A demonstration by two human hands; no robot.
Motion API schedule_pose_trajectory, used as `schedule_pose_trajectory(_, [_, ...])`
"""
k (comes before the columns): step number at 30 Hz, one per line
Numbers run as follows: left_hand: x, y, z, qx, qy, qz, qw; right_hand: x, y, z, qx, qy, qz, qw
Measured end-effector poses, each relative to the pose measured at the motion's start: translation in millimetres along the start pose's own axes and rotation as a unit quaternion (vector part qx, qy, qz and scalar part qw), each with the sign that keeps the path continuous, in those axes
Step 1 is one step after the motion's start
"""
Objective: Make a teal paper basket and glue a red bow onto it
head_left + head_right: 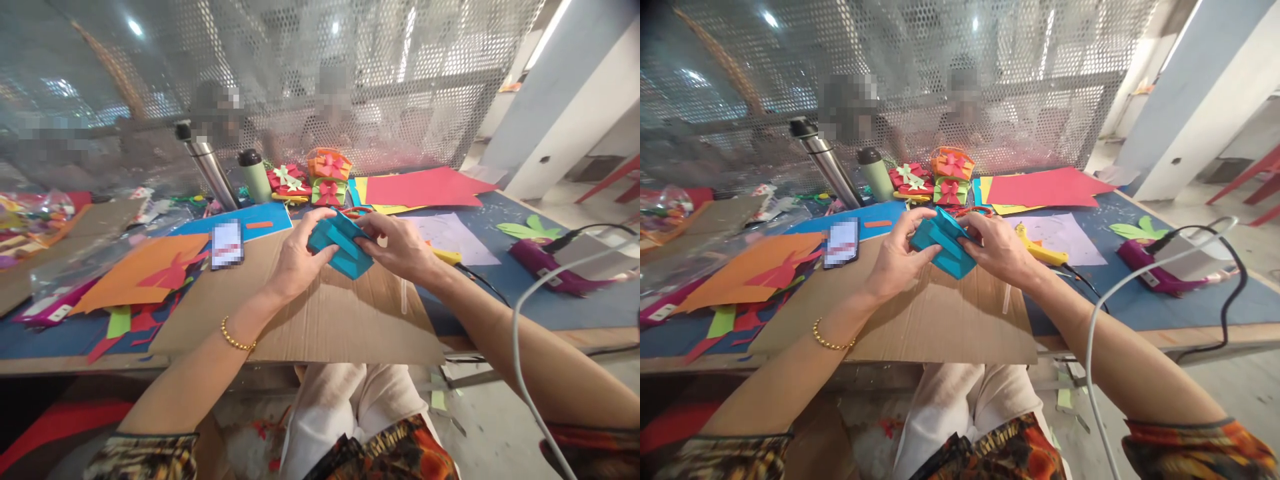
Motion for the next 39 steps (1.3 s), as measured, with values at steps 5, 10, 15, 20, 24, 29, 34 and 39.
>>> schedule_pose_trajectory(5, [2, -1.4, 0, 0.066, 0.052, -0.009, 0.996, -1, 0, -1, 0.007, 0.004, -0.005, 1.000])
schedule_pose_trajectory(10, [4, -2.1, 3, 0.116, 0.082, -0.014, 0.990, -1, 0, 0, 0.002, 0.005, 0.001, 1.000])
schedule_pose_trajectory(15, [3, -1.3, 4, 0.168, 0.106, -0.003, 0.980, -1, 1, -1, -0.012, -0.005, 0.002, 1.000])
schedule_pose_trajectory(20, [4, -0.3, 11, 0.197, 0.149, -0.017, 0.969, -1, 2, -1, -0.012, -0.010, 0.004, 1.000])
schedule_pose_trajectory(24, [5, -0.4, 16, 0.208, 0.164, -0.032, 0.964, 0, 0, 3, 0.001, -0.011, 0.004, 1.000])
schedule_pose_trajectory(29, [3, -0.4, 13, 0.220, 0.153, -0.013, 0.963, 2, -3, 9, 0.025, -0.016, 0.006, 1.000])
schedule_pose_trajectory(34, [0, 0.0, 6, 0.204, 0.152, 0.040, 0.966, 2, -3, 8, 0.025, 0.027, -0.003, 0.999])
schedule_pose_trajectory(39, [1, -1.2, 4, 0.180, 0.135, 0.054, 0.973, 4, -3, 8, 0.038, 0.045, 0.001, 0.998])
Point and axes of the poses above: each hand's wrist, its own x-axis towards the middle knuckle, its own y-axis out of the palm, z = x × y, the point moved 2 cm from there along x, towards the middle knuckle, and after that the axes turned 13 degrees about -y, right-handed, at the moved point
